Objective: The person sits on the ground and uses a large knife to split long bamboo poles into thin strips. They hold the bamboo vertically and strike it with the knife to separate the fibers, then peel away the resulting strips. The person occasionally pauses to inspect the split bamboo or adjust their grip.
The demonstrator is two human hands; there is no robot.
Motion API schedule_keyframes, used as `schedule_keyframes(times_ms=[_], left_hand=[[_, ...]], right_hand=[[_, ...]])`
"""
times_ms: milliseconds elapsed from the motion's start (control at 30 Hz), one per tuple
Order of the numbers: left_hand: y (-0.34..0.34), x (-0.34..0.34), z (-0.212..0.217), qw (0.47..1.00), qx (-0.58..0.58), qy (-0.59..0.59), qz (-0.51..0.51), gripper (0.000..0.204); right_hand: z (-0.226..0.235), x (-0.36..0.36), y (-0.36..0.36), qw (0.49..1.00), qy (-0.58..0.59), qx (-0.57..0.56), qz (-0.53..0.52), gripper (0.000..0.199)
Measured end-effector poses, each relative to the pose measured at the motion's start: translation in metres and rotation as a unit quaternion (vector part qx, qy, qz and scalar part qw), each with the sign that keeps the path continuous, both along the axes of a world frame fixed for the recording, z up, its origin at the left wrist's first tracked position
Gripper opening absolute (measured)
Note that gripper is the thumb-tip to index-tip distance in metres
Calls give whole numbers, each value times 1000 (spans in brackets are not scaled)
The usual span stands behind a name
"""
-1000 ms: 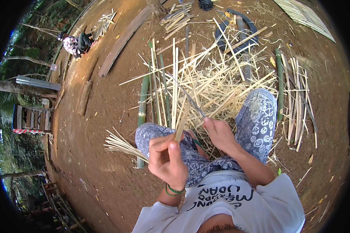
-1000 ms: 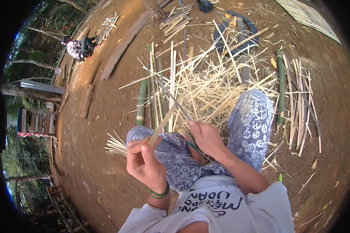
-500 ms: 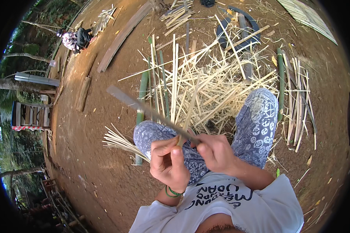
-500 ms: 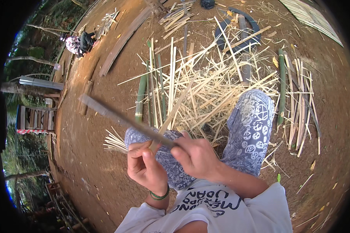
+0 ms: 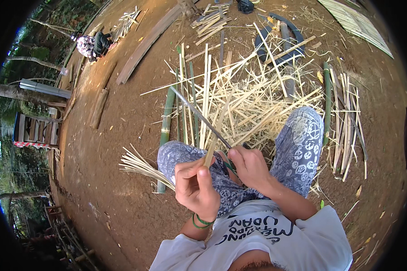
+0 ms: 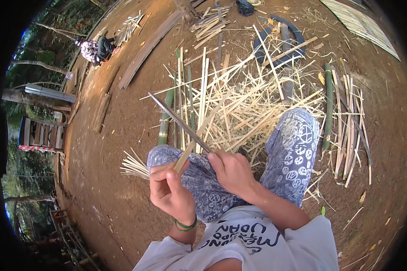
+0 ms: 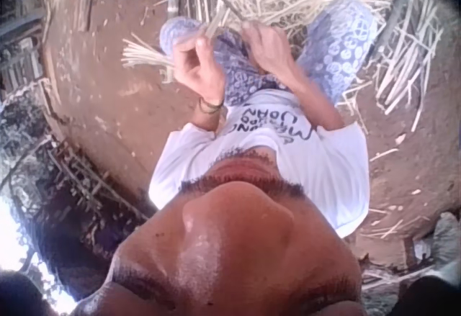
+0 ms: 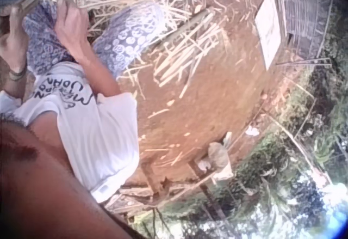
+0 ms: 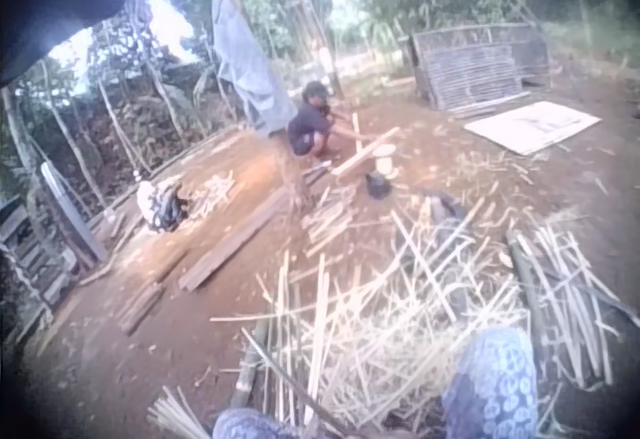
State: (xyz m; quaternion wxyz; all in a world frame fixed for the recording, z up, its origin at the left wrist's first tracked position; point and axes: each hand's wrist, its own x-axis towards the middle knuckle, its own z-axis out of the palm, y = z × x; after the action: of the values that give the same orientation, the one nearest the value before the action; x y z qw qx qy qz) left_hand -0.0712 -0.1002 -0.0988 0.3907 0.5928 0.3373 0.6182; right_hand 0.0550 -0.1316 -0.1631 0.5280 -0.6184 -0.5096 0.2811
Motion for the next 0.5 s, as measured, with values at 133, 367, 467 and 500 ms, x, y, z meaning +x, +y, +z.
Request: schedule_keyframes(times_ms=[133,367,467,500], left_hand=[[-2,3,-5,999,24,36,3,17],[2,-5,-8,999,24,19,11,10],[4,-2,-5,999,-7,37,-11,8],[4,-1,-4,998,-17,64,-8,8]], right_hand=[[6,-3,-6,998,-22,60,8,35],[31,-9,-2,993,16,118,26,34],[-11,-9,5,995,-67,79,9,35],[-11,-6,11,994,-99,34,10,36]])
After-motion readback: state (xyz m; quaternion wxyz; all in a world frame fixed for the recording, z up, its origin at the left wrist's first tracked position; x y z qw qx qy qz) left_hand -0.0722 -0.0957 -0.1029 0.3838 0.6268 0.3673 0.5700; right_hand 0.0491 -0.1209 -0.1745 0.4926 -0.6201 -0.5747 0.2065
